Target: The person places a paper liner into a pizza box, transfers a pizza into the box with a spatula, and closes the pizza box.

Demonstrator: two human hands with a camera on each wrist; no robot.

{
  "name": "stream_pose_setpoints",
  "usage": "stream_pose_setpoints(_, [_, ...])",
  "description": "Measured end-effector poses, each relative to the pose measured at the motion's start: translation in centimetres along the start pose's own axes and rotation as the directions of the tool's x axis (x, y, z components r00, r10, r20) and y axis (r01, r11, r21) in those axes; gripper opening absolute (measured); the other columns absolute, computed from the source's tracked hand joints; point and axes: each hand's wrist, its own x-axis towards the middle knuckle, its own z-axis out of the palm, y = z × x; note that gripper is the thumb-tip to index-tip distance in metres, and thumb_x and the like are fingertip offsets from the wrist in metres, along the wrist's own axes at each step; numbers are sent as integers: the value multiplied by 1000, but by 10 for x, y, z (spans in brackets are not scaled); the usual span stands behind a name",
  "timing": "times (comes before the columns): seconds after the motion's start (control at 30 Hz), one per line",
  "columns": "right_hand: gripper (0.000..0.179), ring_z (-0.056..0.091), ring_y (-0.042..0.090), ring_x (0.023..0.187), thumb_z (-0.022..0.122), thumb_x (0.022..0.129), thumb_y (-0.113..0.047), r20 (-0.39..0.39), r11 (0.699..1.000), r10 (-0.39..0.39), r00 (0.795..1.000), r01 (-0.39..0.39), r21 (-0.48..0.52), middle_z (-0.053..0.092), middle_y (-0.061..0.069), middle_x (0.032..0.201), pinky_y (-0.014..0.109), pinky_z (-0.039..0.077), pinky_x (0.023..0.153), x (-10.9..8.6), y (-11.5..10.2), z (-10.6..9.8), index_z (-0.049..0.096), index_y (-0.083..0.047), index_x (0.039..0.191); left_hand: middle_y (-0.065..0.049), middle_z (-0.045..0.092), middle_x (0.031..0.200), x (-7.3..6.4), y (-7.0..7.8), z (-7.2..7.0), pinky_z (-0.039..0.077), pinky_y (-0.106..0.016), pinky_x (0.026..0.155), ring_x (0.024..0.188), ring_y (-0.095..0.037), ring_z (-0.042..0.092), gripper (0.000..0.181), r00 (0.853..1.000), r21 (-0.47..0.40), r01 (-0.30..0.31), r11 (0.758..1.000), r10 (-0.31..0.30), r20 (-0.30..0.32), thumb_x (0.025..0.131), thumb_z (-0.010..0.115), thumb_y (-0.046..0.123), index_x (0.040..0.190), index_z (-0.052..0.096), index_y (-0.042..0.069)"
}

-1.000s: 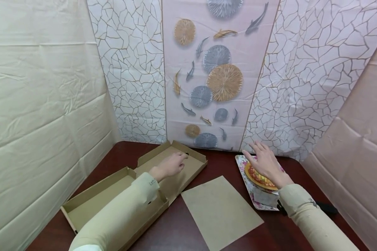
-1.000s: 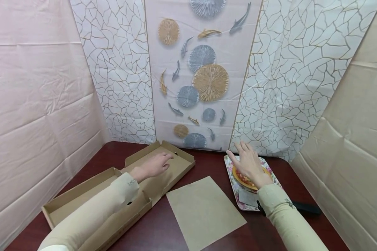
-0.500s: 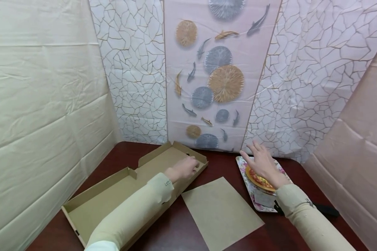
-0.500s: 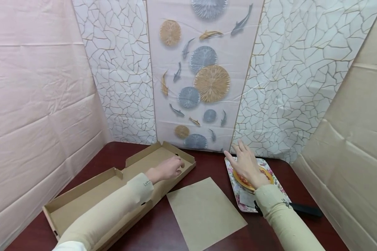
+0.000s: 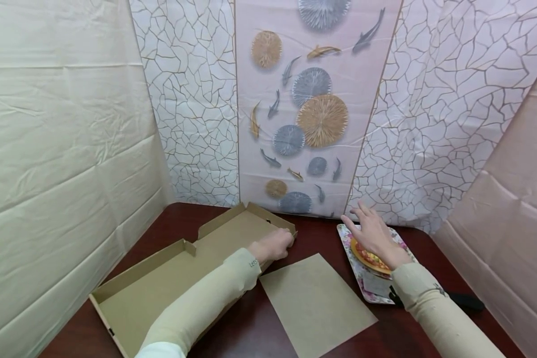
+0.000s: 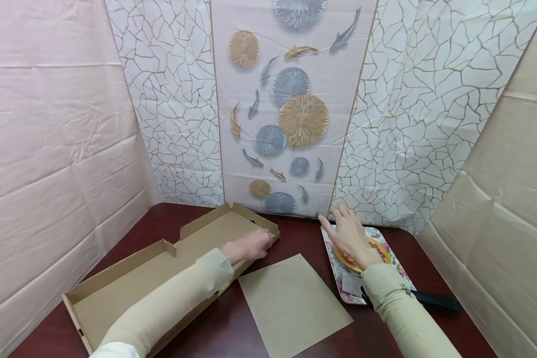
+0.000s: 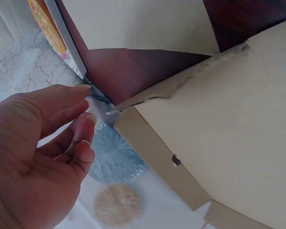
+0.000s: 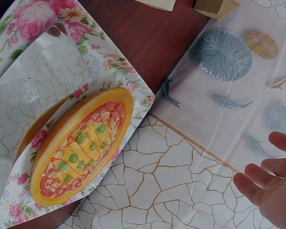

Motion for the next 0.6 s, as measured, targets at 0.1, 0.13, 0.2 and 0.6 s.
stream_pose_setpoints(0.1, [68, 24, 54, 137, 35, 100, -53, -7, 1000, -7, 1000, 7, 3, 22, 29, 155, 63, 21, 111, 0, 0, 0, 48, 4, 136, 3, 46, 71, 2, 7, -1, 32, -22, 60, 66, -10, 36, 34, 1000, 19, -5, 1000, 4, 22, 79, 64, -2, 60, 42, 15])
stream_pose_setpoints(0.13, [67, 25, 53, 137, 35, 101, -52, -10, 1000, -9, 1000, 9, 5, 22, 29, 155, 63, 22, 111, 0, 0, 0, 49, 4, 135, 3, 48, 71, 3, 9, -1, 33, -22, 59, 65, -10, 37, 32, 1000, 23, -7, 1000, 6, 30, 79, 64, -1, 61, 44, 15])
stream_pose_setpoints(0.2, [66, 27, 53, 137, 36, 101, -50, -15, 1000, -15, 1000, 15, 8, 22, 30, 155, 62, 22, 110, -1, -1, -1, 49, 5, 134, 3, 52, 71, 5, 13, 0, 34, -21, 58, 64, -10, 40, 28, 999, 18, 1, 1000, -2, 48, 81, 64, -1, 64, 49, 15])
stream_pose_setpoints(0.6, [62, 31, 50, 135, 34, 102, -49, -8, 1000, -18, 1000, 18, 2, 25, 32, 152, 63, 23, 109, -1, -2, 0, 54, 5, 127, -5, 70, 92, 9, 34, 10, 45, -28, 62, 71, -15, 58, 8, 976, 14, 175, 985, -175, 128, 92, 59, 8, 89, 65, 12])
